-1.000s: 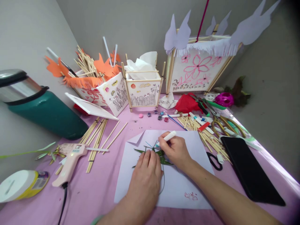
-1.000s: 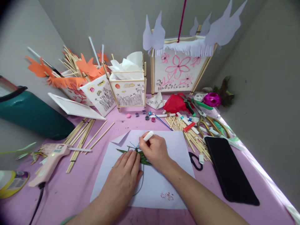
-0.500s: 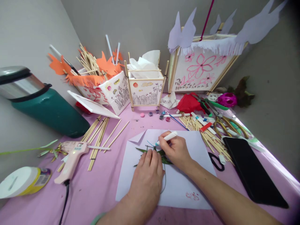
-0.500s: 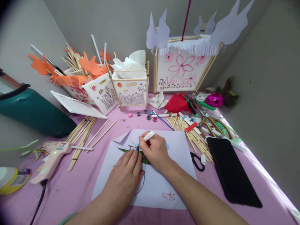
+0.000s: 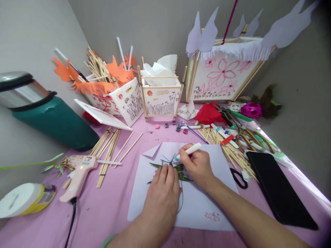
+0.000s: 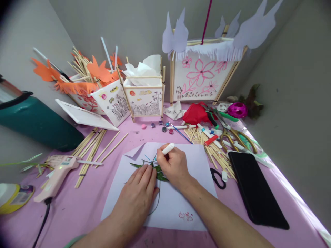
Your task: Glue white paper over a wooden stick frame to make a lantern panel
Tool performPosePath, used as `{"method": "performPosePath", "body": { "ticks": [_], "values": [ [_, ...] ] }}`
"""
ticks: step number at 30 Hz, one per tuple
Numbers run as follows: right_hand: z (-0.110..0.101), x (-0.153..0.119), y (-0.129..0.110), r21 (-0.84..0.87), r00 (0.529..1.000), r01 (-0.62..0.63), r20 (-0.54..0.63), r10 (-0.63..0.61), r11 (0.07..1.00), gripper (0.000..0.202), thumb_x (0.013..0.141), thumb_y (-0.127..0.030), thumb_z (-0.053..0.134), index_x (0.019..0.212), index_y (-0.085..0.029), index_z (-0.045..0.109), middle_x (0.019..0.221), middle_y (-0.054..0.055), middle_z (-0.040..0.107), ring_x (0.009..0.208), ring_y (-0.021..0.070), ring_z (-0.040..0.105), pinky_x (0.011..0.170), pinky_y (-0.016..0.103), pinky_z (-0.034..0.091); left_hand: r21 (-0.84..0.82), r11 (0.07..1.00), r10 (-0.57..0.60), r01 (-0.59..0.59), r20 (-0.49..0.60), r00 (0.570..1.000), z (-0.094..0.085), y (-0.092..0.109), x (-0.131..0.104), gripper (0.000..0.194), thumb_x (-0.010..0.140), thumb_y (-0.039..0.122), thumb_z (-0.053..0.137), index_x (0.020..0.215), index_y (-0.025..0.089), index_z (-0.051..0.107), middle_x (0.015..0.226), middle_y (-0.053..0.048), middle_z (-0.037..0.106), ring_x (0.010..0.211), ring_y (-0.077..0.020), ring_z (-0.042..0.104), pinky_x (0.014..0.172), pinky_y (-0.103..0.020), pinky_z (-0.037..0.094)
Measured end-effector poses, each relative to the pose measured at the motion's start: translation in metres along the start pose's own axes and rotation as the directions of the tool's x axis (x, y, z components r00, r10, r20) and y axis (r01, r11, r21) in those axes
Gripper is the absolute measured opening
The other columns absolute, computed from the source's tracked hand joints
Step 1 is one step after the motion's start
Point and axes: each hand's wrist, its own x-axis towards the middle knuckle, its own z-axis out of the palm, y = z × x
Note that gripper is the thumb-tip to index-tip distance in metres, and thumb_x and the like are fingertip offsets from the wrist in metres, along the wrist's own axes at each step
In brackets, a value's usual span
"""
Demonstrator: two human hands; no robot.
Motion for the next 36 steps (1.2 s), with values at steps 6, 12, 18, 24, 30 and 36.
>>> {"method": "performPosePath", "body": {
  "ticks": [6,12,18,24,30,36],
  "values": [
    [0.0015,-0.0016,0.0014,-0.014,0.999,-0.007,0.045,0.008,1.000,0.023,0.086,-0.031,0.049,0.068,-0.018,0.056,0.057,-0.001,0.057,0.049,0.0115,0.052,0.051,0.023,0.038,0.017,1.000,-0.009,0.009,0.029,1.000,-0.0001,0.0006,-0.0014,0.038,0.086,0.025,0.056,0.119,0.006,0.061,0.121,-0.014,0.064,0.107,-0.0273,0.060,0.091,-0.039,0.050],
    [0.0030,-0.0011,0.0007,-0.006,0.998,-0.004,0.059,0.005,1.000,0.023,0.086,-0.030,0.049,0.068,-0.018,0.057,0.061,0.000,0.059,0.052,0.0115,0.054,0.053,0.022,0.040,0.006,1.000,0.001,-0.002,0.024,1.000,0.0005,0.0004,-0.0017,0.039,0.085,0.024,0.057,0.119,0.005,0.061,0.121,-0.015,0.064,0.106,-0.0276,0.060,0.089,-0.038,0.050],
    [0.0037,-0.0008,0.0017,-0.008,0.997,-0.007,0.072,0.008,1.000,0.023,0.086,-0.030,0.049,0.068,-0.018,0.056,0.060,0.000,0.057,0.053,0.0115,0.053,0.054,0.022,0.039,0.001,1.000,0.008,-0.008,0.022,1.000,0.0007,0.0003,-0.0009,0.038,0.085,0.023,0.057,0.118,0.004,0.062,0.119,-0.015,0.065,0.106,-0.0280,0.060,0.089,-0.038,0.050],
    [0.0033,-0.0009,0.0024,-0.011,0.997,0.000,0.083,0.001,1.000,0.023,0.086,-0.030,0.049,0.067,-0.018,0.056,0.061,0.000,0.058,0.053,0.0116,0.053,0.055,0.023,0.039,-0.003,1.000,0.003,-0.003,0.032,0.999,0.0014,0.0001,-0.0012,0.037,0.086,0.022,0.055,0.118,0.004,0.061,0.120,-0.015,0.064,0.106,-0.0281,0.060,0.090,-0.039,0.050],
    [0.0020,-0.0020,0.0005,-0.018,0.996,-0.002,0.092,0.003,1.000,0.024,0.086,-0.030,0.049,0.066,-0.018,0.055,0.059,0.000,0.057,0.051,0.0111,0.052,0.053,0.023,0.038,-0.004,1.000,0.008,-0.008,0.036,0.999,0.0019,0.0004,-0.0017,0.038,0.086,0.022,0.054,0.119,0.004,0.060,0.120,-0.015,0.064,0.106,-0.0278,0.060,0.090,-0.039,0.050],
    [0.0009,-0.0024,0.0000,-0.026,0.996,0.001,0.092,0.002,1.000,0.024,0.086,-0.030,0.049,0.066,-0.018,0.056,0.059,0.000,0.057,0.052,0.0113,0.052,0.053,0.023,0.038,-0.019,1.000,0.003,-0.002,0.056,0.998,0.0027,0.0009,-0.0033,0.037,0.088,0.022,0.052,0.120,0.005,0.060,0.122,-0.016,0.063,0.109,-0.0280,0.059,0.091,-0.040,0.048]
  ]
}}
